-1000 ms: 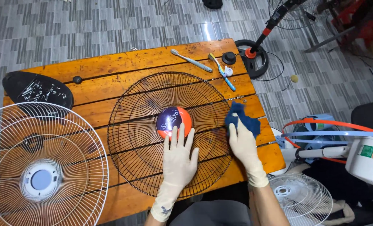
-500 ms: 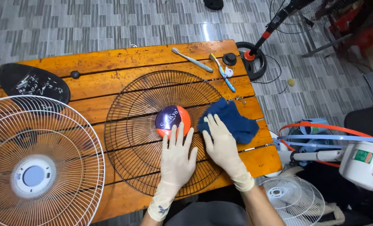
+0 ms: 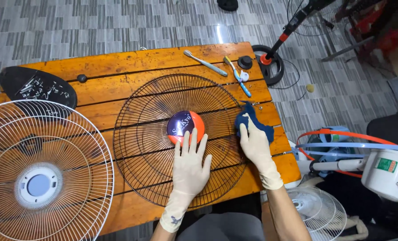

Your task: Cleaning a metal fan guard using a blue cloth on a wooden table

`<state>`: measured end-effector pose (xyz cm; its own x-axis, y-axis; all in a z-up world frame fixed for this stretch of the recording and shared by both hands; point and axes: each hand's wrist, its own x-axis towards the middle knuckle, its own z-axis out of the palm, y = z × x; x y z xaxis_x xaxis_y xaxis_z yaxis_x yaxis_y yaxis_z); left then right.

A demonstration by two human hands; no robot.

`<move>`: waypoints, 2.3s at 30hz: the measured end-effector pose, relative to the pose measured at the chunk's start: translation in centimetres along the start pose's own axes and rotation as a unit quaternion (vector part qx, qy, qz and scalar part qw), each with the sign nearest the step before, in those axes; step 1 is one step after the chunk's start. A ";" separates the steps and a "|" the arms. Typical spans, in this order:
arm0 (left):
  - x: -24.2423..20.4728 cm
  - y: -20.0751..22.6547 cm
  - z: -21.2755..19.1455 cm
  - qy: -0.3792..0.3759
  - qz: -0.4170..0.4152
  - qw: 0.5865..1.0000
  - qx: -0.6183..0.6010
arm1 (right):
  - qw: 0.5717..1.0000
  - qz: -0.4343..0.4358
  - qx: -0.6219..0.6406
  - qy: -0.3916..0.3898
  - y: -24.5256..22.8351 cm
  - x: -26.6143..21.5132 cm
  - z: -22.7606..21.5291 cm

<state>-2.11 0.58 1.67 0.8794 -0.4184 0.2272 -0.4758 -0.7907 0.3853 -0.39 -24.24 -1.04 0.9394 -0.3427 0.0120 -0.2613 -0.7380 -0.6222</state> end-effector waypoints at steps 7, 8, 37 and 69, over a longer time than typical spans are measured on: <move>-0.2 -0.2 0.1 -0.008 0.000 1.000 0.017 | 0.992 -0.127 -0.024 -0.008 -7.3 -1.1 0.2; -0.4 -0.3 -0.1 -0.012 0.001 1.000 0.007 | 0.997 -0.045 -0.053 -0.035 -6.5 -0.4 -0.1; -0.2 0.0 0.3 0.019 0.003 1.000 0.007 | 0.979 0.037 -0.171 -0.109 -4.4 4.2 1.2; -0.2 -0.3 0.6 0.013 0.000 0.999 -0.042 | 0.984 -0.028 -0.148 -0.094 -8.7 3.4 2.8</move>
<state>-2.17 0.62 1.01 0.8795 -0.4055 0.2489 -0.4758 -0.7501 0.4594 5.66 -17.33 2.26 0.9712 -0.2047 -0.1222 -0.2359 -0.8991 -0.3686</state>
